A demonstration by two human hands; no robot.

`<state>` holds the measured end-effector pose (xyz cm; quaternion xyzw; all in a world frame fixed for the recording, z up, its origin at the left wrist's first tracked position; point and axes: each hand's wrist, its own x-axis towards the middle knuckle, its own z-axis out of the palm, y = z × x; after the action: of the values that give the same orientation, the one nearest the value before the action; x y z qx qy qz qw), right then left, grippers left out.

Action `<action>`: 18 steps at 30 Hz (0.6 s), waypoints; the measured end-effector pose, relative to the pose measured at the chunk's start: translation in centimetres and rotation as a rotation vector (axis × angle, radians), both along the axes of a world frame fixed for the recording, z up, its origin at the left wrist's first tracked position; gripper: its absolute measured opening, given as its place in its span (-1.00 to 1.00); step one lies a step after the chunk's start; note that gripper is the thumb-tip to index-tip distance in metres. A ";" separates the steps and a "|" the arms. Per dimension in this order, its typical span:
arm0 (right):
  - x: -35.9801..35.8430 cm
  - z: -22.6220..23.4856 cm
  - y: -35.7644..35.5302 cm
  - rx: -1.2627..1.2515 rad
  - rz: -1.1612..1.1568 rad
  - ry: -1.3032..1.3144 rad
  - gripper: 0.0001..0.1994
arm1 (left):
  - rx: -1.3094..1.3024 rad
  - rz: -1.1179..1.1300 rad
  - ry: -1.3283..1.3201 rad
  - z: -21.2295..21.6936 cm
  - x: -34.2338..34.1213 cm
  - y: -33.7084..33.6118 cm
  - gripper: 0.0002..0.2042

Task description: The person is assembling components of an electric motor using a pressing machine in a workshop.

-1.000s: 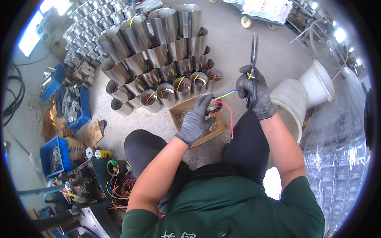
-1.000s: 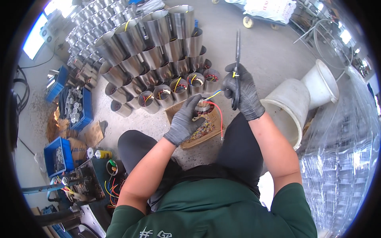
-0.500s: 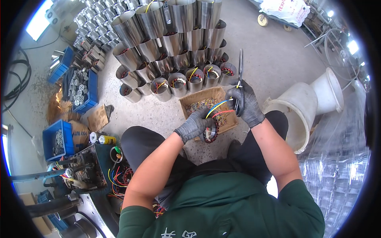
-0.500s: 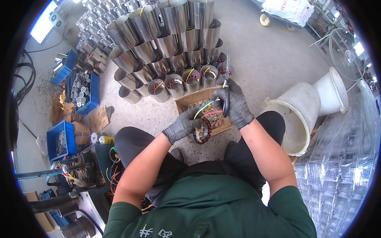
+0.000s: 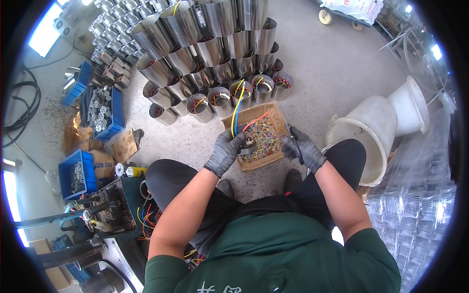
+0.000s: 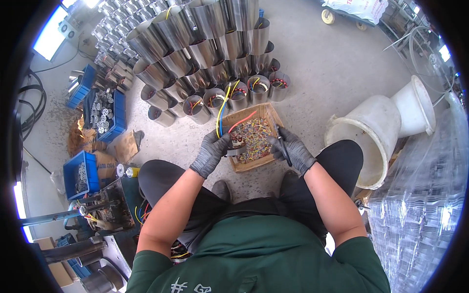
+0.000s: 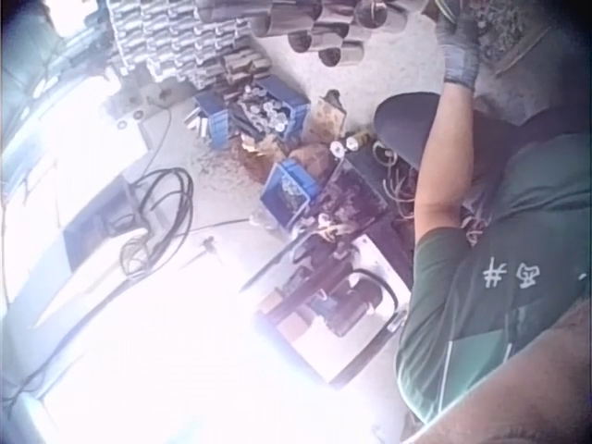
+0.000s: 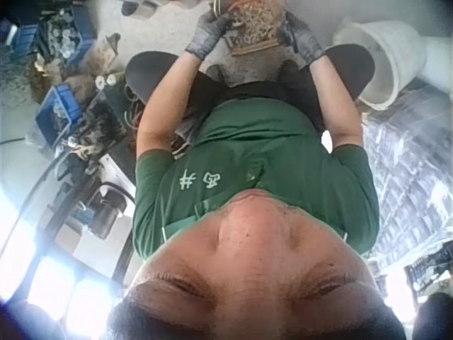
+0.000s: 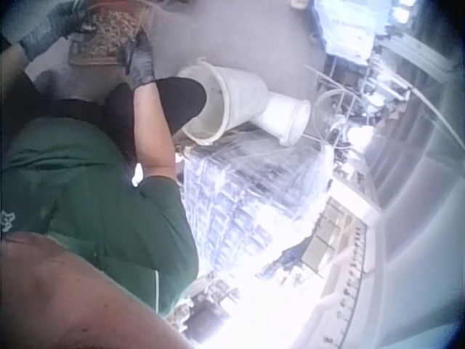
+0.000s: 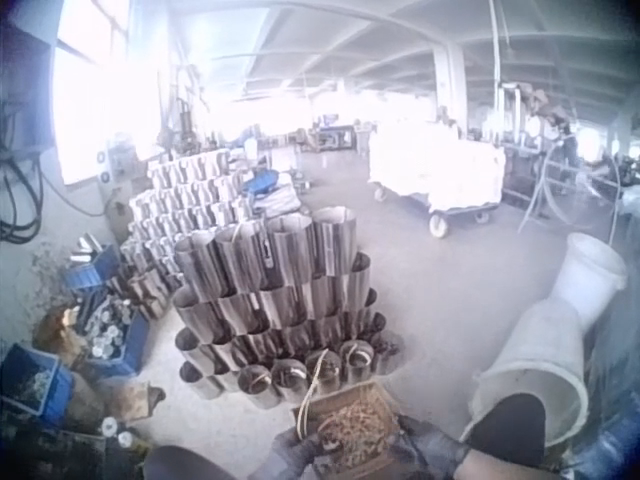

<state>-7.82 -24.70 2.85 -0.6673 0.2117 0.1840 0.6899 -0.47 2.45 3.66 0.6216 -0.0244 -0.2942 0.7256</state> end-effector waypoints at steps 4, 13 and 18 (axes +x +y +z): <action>-1.0 -0.2 0.9 0.058 0.117 0.090 -0.30 | 0.119 0.018 -0.057 -1.0 0.7 0.5 -0.73; -0.9 -1.6 2.6 0.229 0.138 0.057 -0.45 | 0.038 0.064 0.052 -3.5 0.6 1.0 -0.73; 0.4 -0.6 3.1 0.154 0.160 0.114 -0.53 | 0.161 0.000 -0.094 -4.8 0.6 1.2 -0.76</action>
<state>-7.45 -21.64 2.27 -0.6156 0.1818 0.2917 0.7092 0.12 3.62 -1.16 0.6911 -0.0346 -0.2660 0.6711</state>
